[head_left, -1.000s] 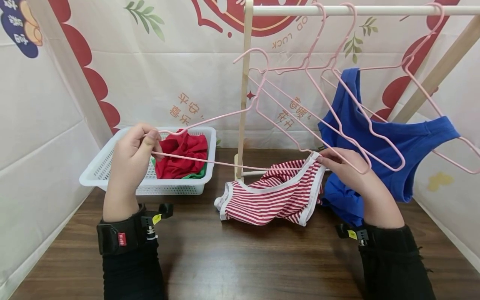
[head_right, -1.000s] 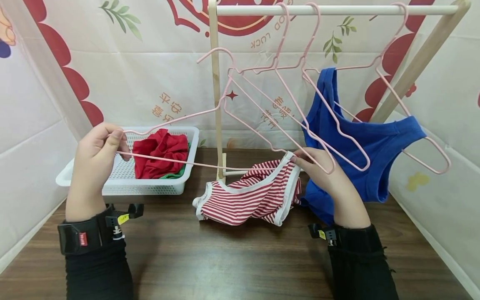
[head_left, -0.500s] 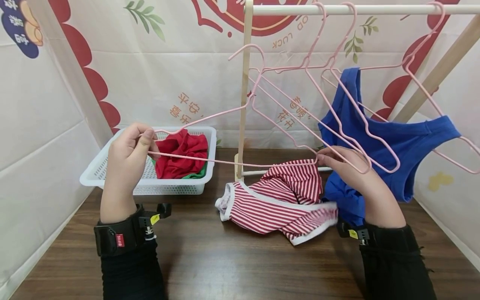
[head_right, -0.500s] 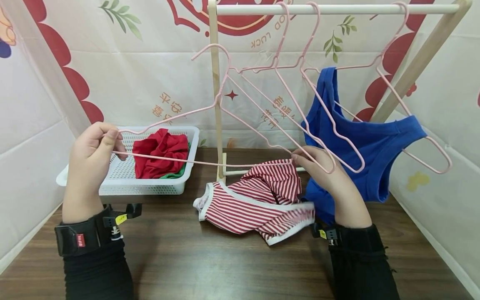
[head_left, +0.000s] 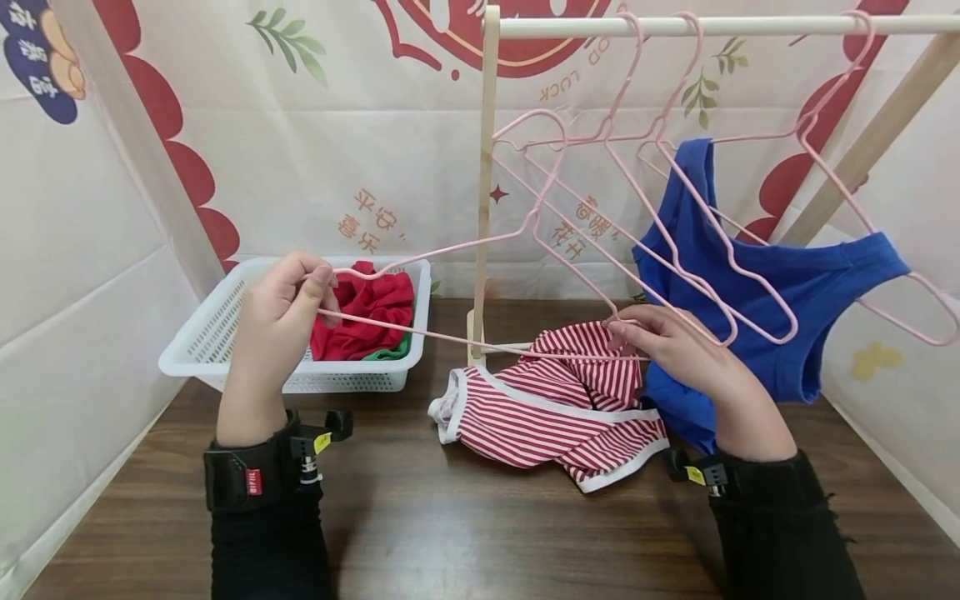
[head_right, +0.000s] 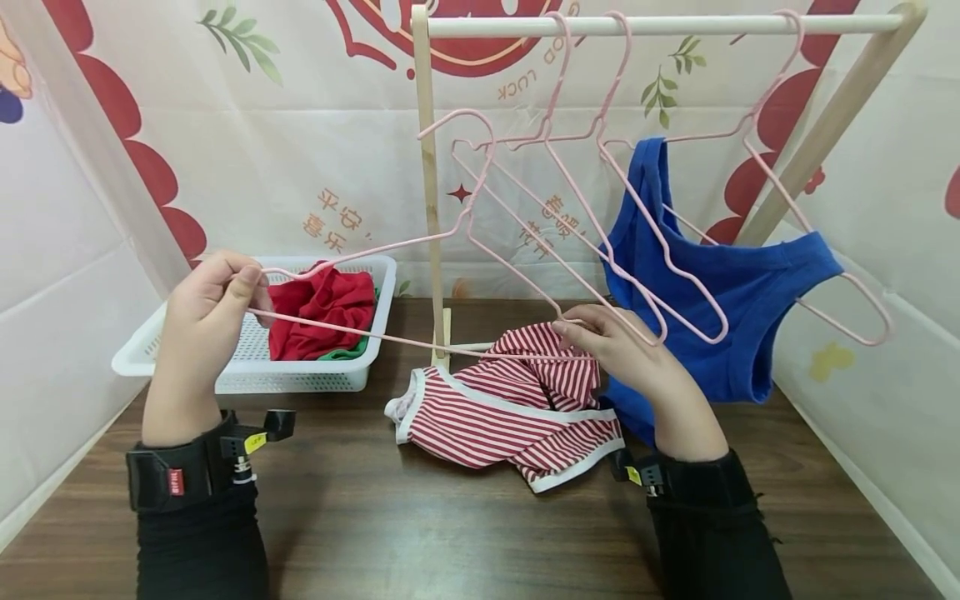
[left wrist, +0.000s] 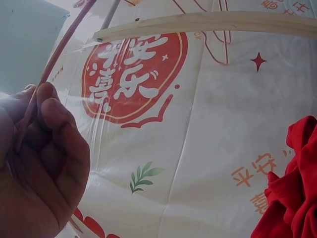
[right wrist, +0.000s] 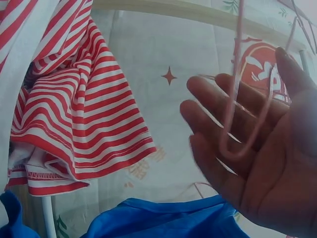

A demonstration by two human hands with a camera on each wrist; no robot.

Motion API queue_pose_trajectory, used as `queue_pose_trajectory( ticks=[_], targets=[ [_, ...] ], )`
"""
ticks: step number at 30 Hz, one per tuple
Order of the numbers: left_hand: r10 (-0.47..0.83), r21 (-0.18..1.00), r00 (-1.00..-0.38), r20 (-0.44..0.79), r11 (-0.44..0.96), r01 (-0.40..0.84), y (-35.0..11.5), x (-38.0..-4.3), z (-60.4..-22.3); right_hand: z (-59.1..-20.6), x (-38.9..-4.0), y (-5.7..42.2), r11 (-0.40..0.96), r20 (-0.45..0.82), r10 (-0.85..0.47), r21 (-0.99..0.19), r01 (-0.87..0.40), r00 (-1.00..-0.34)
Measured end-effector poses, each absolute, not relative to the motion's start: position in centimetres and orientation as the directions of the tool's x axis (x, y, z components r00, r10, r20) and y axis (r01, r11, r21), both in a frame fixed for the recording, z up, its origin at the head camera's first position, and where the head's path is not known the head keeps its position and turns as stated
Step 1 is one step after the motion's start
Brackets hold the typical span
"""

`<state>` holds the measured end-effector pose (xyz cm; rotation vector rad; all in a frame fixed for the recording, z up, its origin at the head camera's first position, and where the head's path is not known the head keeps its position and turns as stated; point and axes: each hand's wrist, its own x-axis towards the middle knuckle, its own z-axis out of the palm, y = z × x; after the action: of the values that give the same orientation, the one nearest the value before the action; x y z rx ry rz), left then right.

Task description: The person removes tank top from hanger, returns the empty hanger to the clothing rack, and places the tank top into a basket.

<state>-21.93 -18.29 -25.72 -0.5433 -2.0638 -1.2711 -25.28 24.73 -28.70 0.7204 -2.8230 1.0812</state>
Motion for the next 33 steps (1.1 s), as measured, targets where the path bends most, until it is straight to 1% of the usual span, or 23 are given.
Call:
queue_pose_trajectory(
  ticks=[5,8,11,14,18,22,25,28,30,33],
  targets=[
    [0.02,0.608,-0.688,0.726,0.447,0.656,-17.9,-22.1,-26.0,-28.7,-25.1,24.8,0.638,0.158,-0.41,-0.654,-0.406,-0.899],
    [0.025,0.604,-0.683,0.73,0.444,0.661,-17.5,-22.3,-26.1,-29.2,-25.0,25.1,0.609,0.166,-0.403,-0.686,-0.399,-0.9],
    [0.03,0.614,-0.693,0.72,0.439,0.656,-17.4,-22.3,-26.3,-29.8,-24.8,25.4,0.558,0.186,-0.405,-0.726,-0.402,-0.896],
    [0.058,0.633,-0.72,0.691,0.432,0.642,-17.3,-22.3,-26.4,-30.5,-24.2,25.7,0.527,0.211,-0.39,-0.747,-0.405,-0.896],
    [0.129,0.644,-0.751,0.648,0.434,0.63,-17.2,-22.5,-26.6,-31.3,-22.8,26.2,0.558,0.28,-0.274,-0.733,-0.389,-0.92],
    [0.187,0.64,-0.766,0.615,0.449,0.624,-17.2,-22.6,-27.1,-31.8,-21.3,26.4,0.622,0.363,-0.147,-0.689,-0.372,-0.92],
    [0.208,0.655,-0.787,0.581,0.455,0.603,-17.1,-22.5,-27.5,-32.1,-20.2,26.5,0.672,0.418,-0.081,-0.648,-0.359,-0.905],
    [0.227,0.671,-0.804,0.549,0.453,0.586,-16.9,-22.4,-27.7,-32.3,-19.2,26.7,0.7,0.482,-0.036,-0.613,-0.366,-0.876],
    [0.238,0.674,-0.809,0.537,0.456,0.581,-16.7,-22.3,-27.7,-32.4,-18.6,26.7,0.714,0.537,-0.017,-0.584,-0.386,-0.844],
    [0.254,0.675,-0.809,0.531,0.45,0.584,-16.5,-22.1,-27.7,-32.4,-17.6,26.8,0.725,0.627,0.0,-0.537,-0.432,-0.779]
  ],
)
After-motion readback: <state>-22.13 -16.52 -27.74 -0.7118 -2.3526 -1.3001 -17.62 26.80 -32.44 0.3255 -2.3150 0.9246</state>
